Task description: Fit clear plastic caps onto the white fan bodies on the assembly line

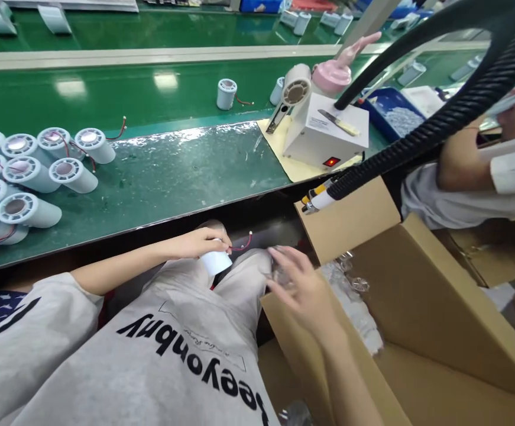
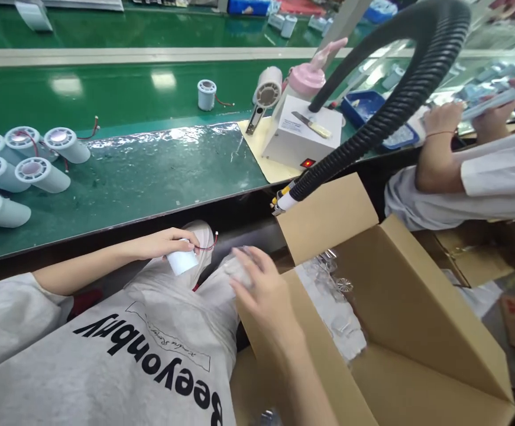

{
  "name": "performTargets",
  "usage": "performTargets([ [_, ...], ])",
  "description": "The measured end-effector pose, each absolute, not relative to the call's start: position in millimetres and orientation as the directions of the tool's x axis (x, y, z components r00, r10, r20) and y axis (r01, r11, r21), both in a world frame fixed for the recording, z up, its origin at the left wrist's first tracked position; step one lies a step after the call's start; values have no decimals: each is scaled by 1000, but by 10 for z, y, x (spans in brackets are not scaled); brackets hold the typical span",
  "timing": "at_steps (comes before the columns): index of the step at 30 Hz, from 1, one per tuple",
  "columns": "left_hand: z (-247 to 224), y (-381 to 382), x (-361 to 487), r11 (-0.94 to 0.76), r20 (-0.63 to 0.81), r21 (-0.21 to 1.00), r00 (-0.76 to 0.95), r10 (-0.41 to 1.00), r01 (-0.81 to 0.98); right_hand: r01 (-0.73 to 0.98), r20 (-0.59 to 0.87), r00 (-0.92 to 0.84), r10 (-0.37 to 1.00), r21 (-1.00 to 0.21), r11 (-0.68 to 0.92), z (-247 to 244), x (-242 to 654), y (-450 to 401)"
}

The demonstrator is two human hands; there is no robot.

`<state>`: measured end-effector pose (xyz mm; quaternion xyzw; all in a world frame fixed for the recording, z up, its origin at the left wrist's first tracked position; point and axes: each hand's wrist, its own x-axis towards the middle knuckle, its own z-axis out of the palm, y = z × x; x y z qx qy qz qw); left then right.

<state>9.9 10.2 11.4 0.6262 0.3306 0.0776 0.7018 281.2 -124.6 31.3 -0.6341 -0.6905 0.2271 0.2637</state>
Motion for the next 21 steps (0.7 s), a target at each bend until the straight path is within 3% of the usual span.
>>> performTargets([
  [3, 163, 72, 130, -147, -132, 955, 817, 561, 256, 835, 156, -190, 969, -494, 243, 193, 2306, -1069],
  [6, 165, 32, 101, -305, -12, 922, 802, 597, 241, 762, 111, -217, 970, -602, 239, 77, 2169, -994],
  [11, 2, 36, 45, -333, 48, 917, 766, 641, 221, 490, 60, -65, 996, -868, 84, 131, 2176, -1000],
  [14, -89, 57, 32, -351, 70, 918, 798, 598, 182, 351, -20, 71, 997, -935, -44, 203, 2168, -1004],
  [17, -85, 55, 26, -267, 43, 956, 848, 529, 118, 142, -130, 166, 978, -978, -154, 216, 2162, -999],
  [21, -9, 22, 34, -128, -35, 985, 858, 513, 117, -56, -182, 224, 958, -983, -174, 165, 2187, -994],
])
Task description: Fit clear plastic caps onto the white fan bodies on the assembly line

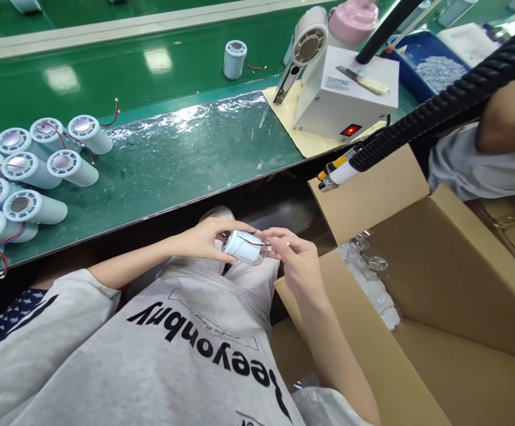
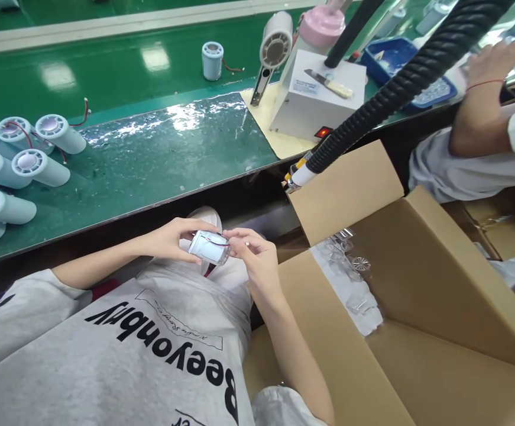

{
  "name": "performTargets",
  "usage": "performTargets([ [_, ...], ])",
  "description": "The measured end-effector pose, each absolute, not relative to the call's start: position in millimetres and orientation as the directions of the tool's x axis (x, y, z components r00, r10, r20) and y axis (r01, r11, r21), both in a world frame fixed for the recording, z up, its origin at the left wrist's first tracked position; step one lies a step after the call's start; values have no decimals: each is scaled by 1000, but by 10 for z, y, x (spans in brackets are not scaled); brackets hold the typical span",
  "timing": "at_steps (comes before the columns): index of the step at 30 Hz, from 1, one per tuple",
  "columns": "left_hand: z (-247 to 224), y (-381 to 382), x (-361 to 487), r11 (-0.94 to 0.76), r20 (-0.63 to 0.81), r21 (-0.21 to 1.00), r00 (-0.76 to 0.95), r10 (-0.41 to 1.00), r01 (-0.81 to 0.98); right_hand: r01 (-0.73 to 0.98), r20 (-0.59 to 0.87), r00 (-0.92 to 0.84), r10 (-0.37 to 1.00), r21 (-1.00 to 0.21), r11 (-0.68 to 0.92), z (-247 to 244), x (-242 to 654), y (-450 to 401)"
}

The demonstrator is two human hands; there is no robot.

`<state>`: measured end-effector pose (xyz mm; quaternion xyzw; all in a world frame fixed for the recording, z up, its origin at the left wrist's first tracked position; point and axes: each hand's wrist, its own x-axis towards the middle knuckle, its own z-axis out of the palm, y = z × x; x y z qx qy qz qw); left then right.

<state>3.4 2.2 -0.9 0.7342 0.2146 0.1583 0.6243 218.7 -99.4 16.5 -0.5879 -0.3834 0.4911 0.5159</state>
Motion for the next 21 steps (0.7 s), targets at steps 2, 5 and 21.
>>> performTargets([
  [2, 3, 1, 42, -77, -45, 991, 830, 556, 105, -53, -117, 178, 977, -993, -109, 134, 2219, -1005],
  [5, -14, -23, 62, 53, -88, 996, 793, 603, 71, 127, 43, 51, 998, -991, 37, 71, 2275, -1053],
  [21, -275, 1018, 1577, -6, -96, 993, 855, 509, 115, 35, 100, 281, 954, -995, 94, -774, 3295, -403],
])
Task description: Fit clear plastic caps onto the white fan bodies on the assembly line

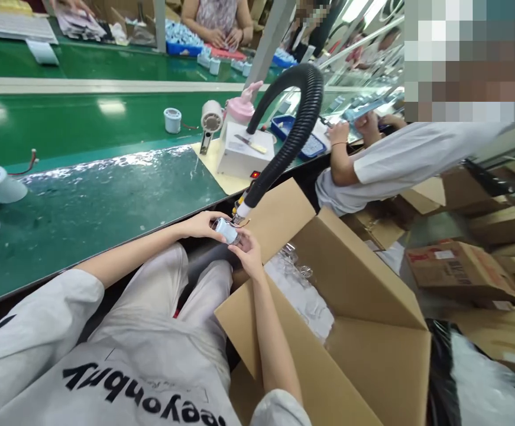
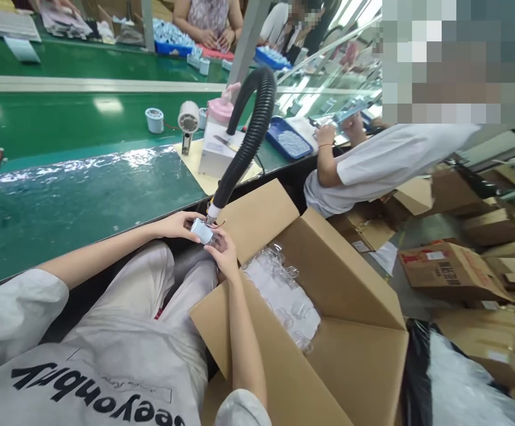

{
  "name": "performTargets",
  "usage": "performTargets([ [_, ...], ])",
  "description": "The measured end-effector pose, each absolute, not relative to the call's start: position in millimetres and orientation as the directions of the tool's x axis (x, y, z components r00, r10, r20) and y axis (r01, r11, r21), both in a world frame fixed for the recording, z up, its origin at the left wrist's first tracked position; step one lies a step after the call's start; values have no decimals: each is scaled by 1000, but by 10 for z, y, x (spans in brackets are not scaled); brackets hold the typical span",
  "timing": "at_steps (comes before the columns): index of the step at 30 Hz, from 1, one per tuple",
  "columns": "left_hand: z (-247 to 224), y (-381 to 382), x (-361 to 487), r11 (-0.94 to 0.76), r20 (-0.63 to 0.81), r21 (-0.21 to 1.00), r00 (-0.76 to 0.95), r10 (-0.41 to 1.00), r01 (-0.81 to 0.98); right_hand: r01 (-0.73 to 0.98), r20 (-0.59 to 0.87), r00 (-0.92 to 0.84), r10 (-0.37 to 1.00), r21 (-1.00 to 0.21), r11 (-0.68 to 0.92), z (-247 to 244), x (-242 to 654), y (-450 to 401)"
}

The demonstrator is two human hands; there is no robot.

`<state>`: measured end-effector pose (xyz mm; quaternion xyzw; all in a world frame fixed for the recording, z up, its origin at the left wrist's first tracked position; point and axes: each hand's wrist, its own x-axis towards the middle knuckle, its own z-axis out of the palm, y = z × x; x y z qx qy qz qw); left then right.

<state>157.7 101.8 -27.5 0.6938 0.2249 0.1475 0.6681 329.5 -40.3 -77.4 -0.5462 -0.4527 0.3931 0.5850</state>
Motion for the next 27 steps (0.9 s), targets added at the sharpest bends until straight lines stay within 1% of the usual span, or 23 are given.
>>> performTargets([
  [4, -207, 1131, 1715, -13, -104, 992, 871, 481, 126, 60, 142, 263, 954, -990, 130, -781, 3414, -295],
  [10, -147, 850, 1382, 98, -190, 982, 863, 467, 164, 118, 168, 214, 962, -982, 145, -629, 3234, -579],
  [14, -56, 529, 1012, 194, -238, 966, 871, 429, 169, 305, 261, 94, 961, -926, 221, -367, 3046, -876],
  [16, -1, 389, 843, 206, -221, 968, 886, 408, 146, 358, 278, 45, 960, -901, 244, -239, 2942, -1001],
  [19, 76, 231, 635, 164, -164, 981, 907, 388, 107, 322, 257, 35, 966, -918, 233, -89, 2774, -1151],
  [23, 148, 102, 447, 133, -88, 990, 923, 374, 40, 248, 144, 43, 989, -960, 129, 39, 2586, -1288],
  [25, 172, 55, 387, 138, -84, 990, 919, 386, 33, 295, 135, 18, 991, -948, 123, 76, 2535, -1327],
  [27, 194, 16, 344, 158, -103, 987, 910, 401, 42, 429, 223, -4, 975, -880, 203, 99, 2511, -1348],
])
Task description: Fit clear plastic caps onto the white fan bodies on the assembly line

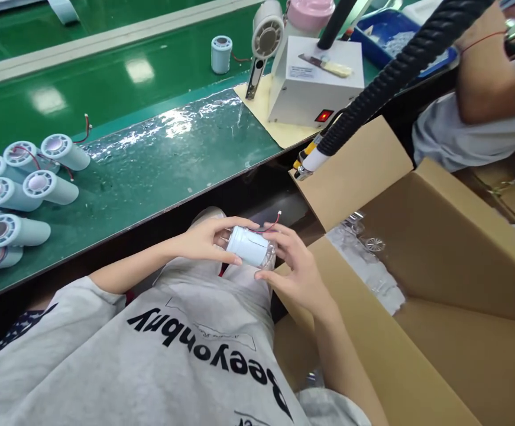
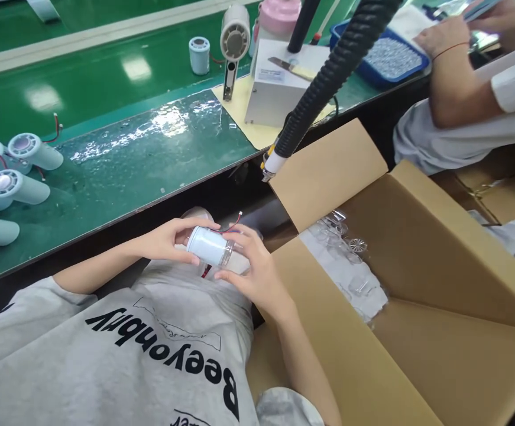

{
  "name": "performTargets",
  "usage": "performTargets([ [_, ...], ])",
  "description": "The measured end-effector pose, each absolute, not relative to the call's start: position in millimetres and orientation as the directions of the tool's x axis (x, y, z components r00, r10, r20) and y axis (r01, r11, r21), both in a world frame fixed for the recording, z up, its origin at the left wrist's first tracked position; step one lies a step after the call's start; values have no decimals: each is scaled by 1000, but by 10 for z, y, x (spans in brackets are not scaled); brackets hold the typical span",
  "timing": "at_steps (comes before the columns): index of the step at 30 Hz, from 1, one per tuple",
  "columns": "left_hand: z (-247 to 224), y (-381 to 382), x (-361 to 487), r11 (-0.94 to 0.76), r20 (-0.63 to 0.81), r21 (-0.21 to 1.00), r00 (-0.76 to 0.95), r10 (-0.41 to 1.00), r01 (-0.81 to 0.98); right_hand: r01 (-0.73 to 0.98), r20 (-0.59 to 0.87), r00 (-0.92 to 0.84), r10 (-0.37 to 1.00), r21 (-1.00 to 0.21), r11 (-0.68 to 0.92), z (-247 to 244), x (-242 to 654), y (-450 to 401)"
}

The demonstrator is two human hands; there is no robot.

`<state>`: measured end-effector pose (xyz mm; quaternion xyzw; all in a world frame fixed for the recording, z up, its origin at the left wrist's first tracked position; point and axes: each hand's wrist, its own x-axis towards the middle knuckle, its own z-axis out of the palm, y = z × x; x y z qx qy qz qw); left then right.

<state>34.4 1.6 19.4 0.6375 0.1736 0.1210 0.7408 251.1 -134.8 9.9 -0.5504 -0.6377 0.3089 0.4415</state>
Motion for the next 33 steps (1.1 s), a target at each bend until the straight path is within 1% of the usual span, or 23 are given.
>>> performTargets([
  [3, 226, -26, 303, 186, -116, 982, 907, 405, 42, 636, 420, -59, 906, -684, 358, 128, 2496, -1362],
  [5, 248, -45, 285, 179, -109, 983, 907, 407, 38, 682, 480, -110, 871, -601, 417, 159, 2490, -1373],
  [6, 259, -53, 278, 171, -105, 985, 907, 408, 37, 681, 484, -132, 865, -590, 434, 178, 2486, -1381],
  [8, 277, -72, 268, 151, -95, 988, 908, 408, 35, 652, 456, -155, 876, -619, 438, 216, 2476, -1400],
  [11, 294, -101, 255, 129, -79, 991, 912, 402, 29, 616, 401, -137, 906, -681, 395, 249, 2452, -1435],
  [15, 303, -105, 224, 94, -19, 995, 926, 376, -18, 605, 395, -103, 913, -703, 373, 239, 2406, -1482],
  [20, 293, -74, 169, -115, 86, 992, 932, 353, -48, 602, 392, -79, 917, -714, 358, 236, 2367, -1527],
  [23, 268, -79, 144, -183, 157, 978, 928, 337, -99, 597, 383, -79, 921, -722, 351, 253, 2349, -1553],
  [26, 255, -94, 127, -201, 195, 970, 927, 322, -135, 594, 395, -79, 915, -719, 361, 266, 2327, -1579],
  [33, 281, -106, 117, -214, 178, 970, 934, 310, -114, 580, 391, -66, 918, -733, 354, 278, 2300, -1611],
])
